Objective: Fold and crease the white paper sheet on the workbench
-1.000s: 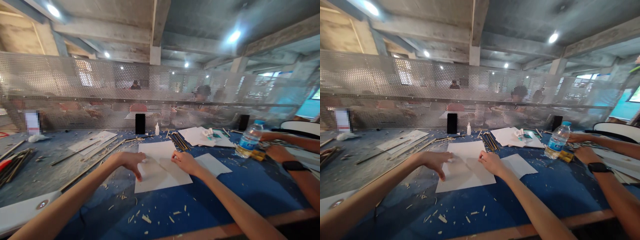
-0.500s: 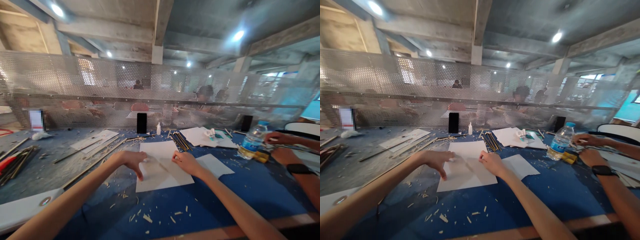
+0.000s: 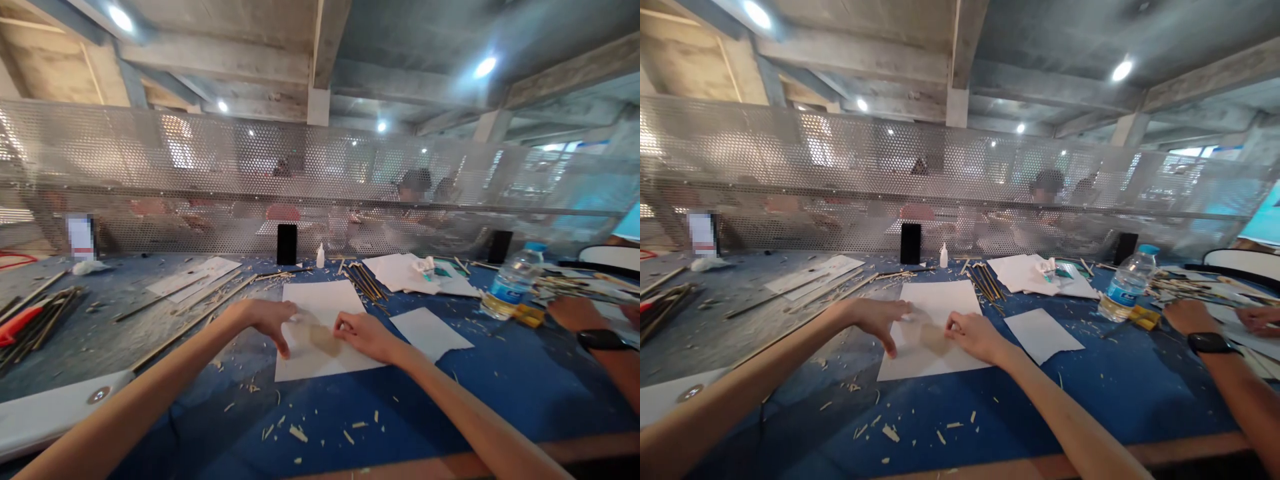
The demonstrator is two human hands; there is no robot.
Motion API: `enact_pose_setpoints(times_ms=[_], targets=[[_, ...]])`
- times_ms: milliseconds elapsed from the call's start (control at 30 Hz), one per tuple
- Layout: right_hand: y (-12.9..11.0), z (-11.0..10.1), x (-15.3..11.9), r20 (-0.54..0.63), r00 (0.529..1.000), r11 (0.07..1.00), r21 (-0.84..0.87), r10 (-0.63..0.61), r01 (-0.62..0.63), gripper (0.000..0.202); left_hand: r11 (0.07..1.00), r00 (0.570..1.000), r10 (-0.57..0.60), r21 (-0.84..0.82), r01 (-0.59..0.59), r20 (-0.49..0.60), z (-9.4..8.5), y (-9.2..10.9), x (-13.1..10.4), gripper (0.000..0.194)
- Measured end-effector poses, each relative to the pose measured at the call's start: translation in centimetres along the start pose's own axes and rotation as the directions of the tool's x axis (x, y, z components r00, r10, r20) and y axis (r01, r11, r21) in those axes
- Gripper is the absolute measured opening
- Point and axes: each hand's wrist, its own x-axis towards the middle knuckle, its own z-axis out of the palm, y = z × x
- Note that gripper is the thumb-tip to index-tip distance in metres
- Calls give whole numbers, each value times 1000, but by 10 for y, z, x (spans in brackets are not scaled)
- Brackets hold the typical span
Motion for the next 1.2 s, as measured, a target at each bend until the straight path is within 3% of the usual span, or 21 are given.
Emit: enact_pose_setpoints(times_ms=[167,367,467,700,867,967,1067,1200], targets=[[30,-16,6,-132,971,955,-195,201,-224,14,1000,1000,-2,20,2,15,0,0,-1,98],[27,-17,5,-156,966,952,-199,205,-234,15,999,999,-27,41,25,30,-3,5,-4,100],[15,-13,1,-117,978,967,-172,170,-188,13,999,1000,-1,39,0,26,-3,4,-3,94],[-13,2,-4,60,995,992,100,-82,76,14,1000,1000,16,10,-16,12,-2,2,0,98],[-8,4,-2,71,991,992,54,-115,111,15,999,999,34,22,-34,8,-3,3,-2,92],[7,-4,0,22,1000,995,-98,-17,19,17,999,999,34,30,-34,16,-3,5,-4,95],[25,-15,2,-50,985,957,-233,163,-170,15,999,1000,-14,49,13,26,-3,6,-5,99],[34,-24,2,-94,972,938,-255,216,-233,17,998,999,-41,48,39,31,-4,7,-6,101]])
